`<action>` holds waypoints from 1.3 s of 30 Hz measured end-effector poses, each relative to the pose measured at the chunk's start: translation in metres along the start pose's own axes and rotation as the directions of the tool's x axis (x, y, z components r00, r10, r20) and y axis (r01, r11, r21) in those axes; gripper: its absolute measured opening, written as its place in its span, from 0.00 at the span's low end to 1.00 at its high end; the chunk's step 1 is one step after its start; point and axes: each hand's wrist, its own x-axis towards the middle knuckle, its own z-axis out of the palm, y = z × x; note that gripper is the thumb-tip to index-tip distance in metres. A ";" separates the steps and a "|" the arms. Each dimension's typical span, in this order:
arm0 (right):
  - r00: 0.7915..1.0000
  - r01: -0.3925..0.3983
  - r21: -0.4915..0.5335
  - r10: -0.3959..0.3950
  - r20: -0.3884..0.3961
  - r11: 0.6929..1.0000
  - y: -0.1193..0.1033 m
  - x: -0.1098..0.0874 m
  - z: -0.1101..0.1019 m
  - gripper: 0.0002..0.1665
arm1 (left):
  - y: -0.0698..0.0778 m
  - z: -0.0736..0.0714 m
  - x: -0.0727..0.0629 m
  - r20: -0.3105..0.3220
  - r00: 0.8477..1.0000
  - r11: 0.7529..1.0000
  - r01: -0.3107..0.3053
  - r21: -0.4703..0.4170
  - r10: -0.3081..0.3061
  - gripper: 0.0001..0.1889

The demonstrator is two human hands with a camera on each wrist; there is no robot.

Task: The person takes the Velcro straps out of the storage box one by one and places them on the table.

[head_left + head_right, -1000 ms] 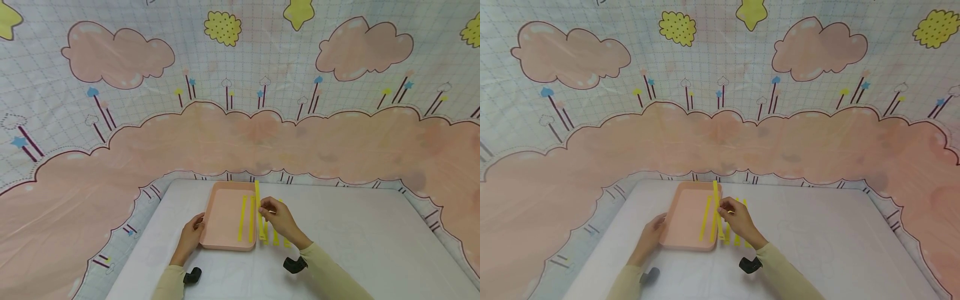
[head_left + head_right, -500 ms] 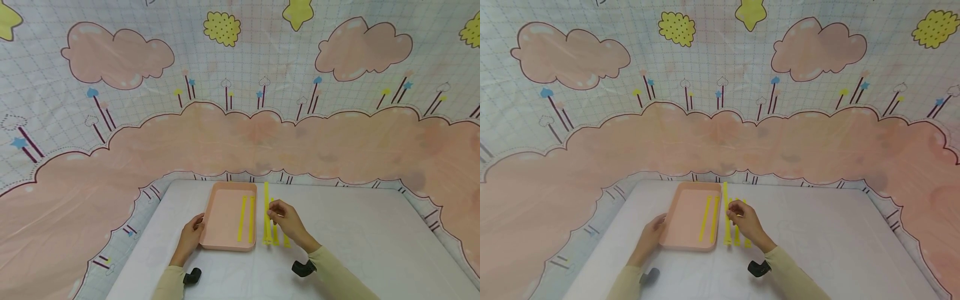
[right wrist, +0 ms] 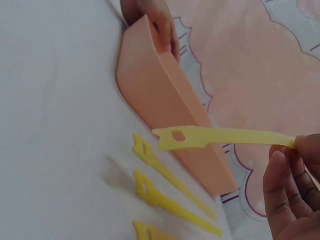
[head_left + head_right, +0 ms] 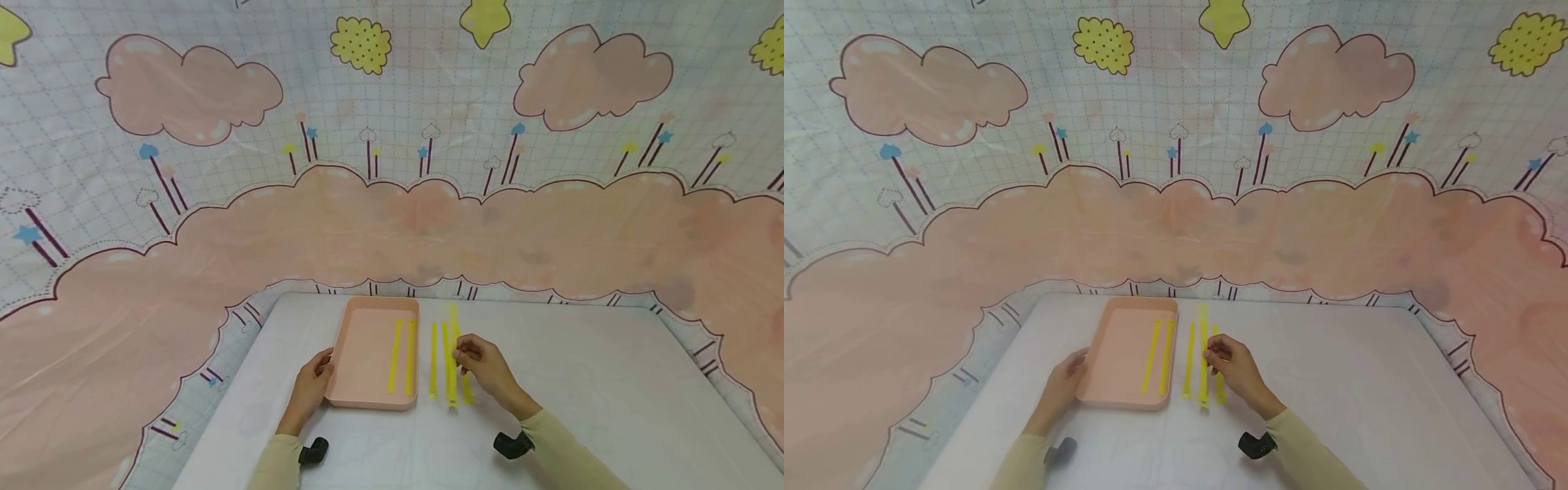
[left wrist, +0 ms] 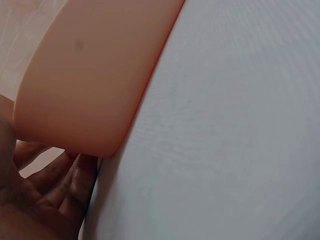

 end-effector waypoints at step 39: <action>0.976 -0.217 0.015 0.217 -0.031 0.976 0.048 0.013 -0.055 0.18 | 0.001 0.000 0.001 0.000 1.000 1.000 0.013 -0.016 -0.013 0.21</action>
